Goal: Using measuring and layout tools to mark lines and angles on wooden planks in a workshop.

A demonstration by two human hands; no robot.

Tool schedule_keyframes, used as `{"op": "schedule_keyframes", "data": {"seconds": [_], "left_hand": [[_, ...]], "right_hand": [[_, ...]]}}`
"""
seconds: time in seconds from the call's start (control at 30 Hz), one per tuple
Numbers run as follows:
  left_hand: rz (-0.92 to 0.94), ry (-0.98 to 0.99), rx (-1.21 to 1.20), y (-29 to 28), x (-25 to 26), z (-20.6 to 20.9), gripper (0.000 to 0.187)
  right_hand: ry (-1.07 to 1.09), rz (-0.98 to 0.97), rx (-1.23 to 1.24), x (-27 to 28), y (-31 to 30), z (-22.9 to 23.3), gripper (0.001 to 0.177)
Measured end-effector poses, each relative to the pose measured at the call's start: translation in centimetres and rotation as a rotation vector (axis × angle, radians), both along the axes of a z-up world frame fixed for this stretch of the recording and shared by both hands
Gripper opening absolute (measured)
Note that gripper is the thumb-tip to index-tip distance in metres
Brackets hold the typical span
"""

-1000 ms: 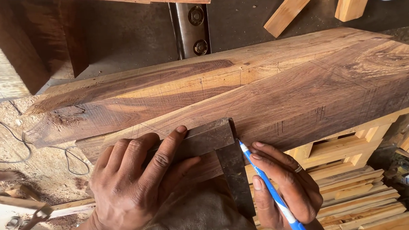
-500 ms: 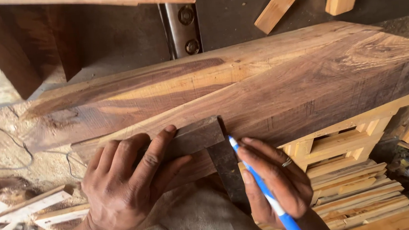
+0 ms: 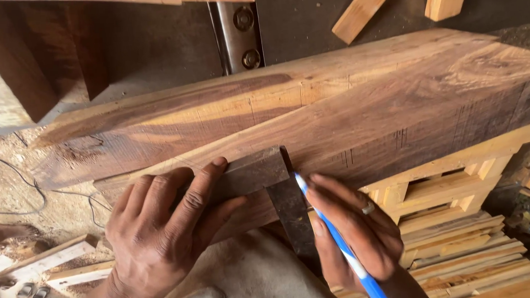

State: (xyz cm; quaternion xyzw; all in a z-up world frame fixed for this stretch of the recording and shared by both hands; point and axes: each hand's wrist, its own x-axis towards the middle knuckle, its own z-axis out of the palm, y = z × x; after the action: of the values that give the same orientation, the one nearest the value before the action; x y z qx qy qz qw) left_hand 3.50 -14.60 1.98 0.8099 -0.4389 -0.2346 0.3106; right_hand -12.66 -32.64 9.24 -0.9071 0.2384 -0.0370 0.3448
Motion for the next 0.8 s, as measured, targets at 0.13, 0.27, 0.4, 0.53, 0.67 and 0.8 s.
{"op": "schedule_keyframes", "data": {"seconds": [0.13,0.27,0.4,0.53,0.67,0.8], "left_hand": [[0.002,-0.019,-0.017,-0.1,0.2,0.1,0.064],[-0.007,-0.043,-0.031,-0.2,0.2,0.2,0.065],[-0.035,-0.072,-0.030,0.2,-0.6,-0.6,0.070],[-0.060,-0.079,-0.018,-0.2,-0.1,-0.2,0.070],[-0.069,-0.067,-0.025,-0.3,-0.1,-0.2,0.069],[-0.064,-0.054,-0.018,-0.2,-0.1,-0.2,0.068]], "right_hand": [[-0.015,0.074,0.001,0.1,-0.2,0.1,0.020],[0.017,-0.028,0.082,-1.9,0.0,0.0,0.022],[0.001,-0.096,0.120,-2.7,0.4,-0.4,0.023],[0.029,-0.079,0.080,-2.3,0.6,-0.4,0.023],[0.025,-0.067,0.041,-2.1,0.5,-0.4,0.023],[0.022,-0.056,0.045,-2.1,0.5,-0.4,0.023]]}}
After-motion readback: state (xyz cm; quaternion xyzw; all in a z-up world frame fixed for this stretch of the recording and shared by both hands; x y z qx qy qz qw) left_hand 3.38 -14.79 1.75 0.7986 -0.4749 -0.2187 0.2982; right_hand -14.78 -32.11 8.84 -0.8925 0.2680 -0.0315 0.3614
